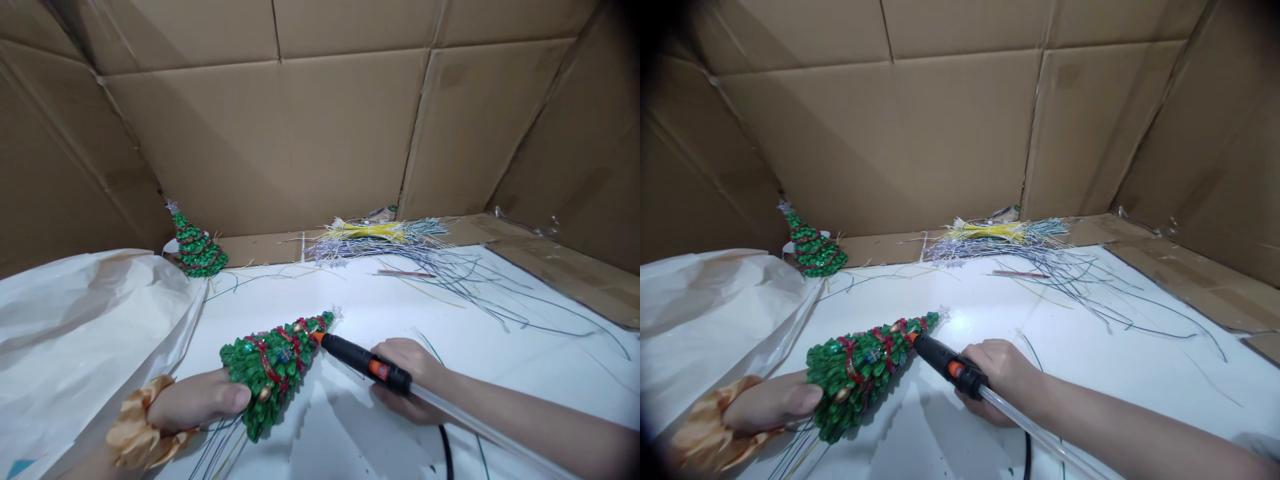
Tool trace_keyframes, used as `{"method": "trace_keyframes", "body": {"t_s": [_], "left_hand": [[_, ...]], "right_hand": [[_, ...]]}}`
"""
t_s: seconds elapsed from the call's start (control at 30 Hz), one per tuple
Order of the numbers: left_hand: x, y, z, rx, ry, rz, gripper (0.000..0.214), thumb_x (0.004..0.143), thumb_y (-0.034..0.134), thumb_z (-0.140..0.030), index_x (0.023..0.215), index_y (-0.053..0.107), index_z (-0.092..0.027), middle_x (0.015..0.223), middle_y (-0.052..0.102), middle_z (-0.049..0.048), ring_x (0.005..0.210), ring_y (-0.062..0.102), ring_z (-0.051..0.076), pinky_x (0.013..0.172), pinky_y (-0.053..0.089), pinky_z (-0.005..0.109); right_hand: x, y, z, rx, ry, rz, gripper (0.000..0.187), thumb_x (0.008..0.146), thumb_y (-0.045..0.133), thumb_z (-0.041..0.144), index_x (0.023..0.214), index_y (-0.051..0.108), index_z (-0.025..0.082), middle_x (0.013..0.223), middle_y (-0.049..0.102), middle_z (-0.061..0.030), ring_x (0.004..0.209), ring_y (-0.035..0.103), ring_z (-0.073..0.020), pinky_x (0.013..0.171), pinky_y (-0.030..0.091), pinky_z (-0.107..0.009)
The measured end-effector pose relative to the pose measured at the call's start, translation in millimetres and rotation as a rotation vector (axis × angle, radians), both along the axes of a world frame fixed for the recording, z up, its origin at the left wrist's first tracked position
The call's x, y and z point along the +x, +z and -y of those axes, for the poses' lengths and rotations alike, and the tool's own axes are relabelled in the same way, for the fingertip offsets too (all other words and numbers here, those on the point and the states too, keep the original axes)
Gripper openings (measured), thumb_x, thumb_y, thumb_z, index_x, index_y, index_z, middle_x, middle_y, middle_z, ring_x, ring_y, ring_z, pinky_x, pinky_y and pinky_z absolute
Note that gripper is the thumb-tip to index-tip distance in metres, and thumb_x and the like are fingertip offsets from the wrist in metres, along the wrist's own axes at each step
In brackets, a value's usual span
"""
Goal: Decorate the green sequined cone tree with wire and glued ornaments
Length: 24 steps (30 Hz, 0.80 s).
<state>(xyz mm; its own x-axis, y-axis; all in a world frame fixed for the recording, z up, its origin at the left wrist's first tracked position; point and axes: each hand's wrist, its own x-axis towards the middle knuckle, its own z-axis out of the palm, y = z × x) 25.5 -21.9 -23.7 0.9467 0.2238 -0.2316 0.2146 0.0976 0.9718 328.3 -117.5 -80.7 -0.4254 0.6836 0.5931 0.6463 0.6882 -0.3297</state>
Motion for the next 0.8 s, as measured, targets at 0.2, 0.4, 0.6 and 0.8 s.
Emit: {"method": "trace_keyframes", "body": {"t_s": [0.2,0.4,0.6,0.8], "left_hand": [[-3.0,-1.1,-0.3,-0.002,0.015,-0.009,0.062,0.078,0.051,-0.056,0.123,0.052,-0.014,0.115,0.06,0.0094,0.117,0.044,0.03,0.1,0.031,0.042],[4.2,4.3,3.4,-0.001,0.023,-0.022,0.067,0.076,0.052,-0.059,0.125,0.05,-0.013,0.116,0.06,0.0115,0.116,0.045,0.032,0.098,0.033,0.044],[1.2,2.6,1.7,0.001,0.029,-0.037,0.065,0.076,0.052,-0.059,0.125,0.052,-0.016,0.117,0.06,0.0088,0.117,0.045,0.032,0.101,0.03,0.043],[-0.3,2.4,-0.7,0.034,0.012,-0.043,0.067,0.077,0.051,-0.059,0.127,0.049,-0.015,0.12,0.058,0.0098,0.12,0.042,0.031,0.103,0.027,0.042]], "right_hand": [[-0.3,-3.1,-0.5,0.044,-0.026,0.002,0.002,0.077,0.041,0.022,0.076,0.04,0.022,0.059,0.049,0.0004,0.049,0.039,-0.0135,0.05,0.028,-0.026],[0.8,-3.3,-0.7,0.1,-0.064,0.041,0.005,0.074,0.042,0.021,0.079,0.042,0.021,0.056,0.046,0.0016,0.046,0.037,-0.0135,0.048,0.026,-0.026],[1.8,-6.3,-0.3,0.101,-0.086,0.061,0.006,0.073,0.042,0.02,0.079,0.042,0.021,0.055,0.044,0.0024,0.045,0.036,-0.0135,0.047,0.025,-0.026],[2.4,-5.7,0.2,0.088,-0.098,0.069,0.004,0.072,0.042,0.021,0.076,0.041,0.021,0.054,0.045,0.002,0.045,0.037,-0.0137,0.046,0.026,-0.027]]}}
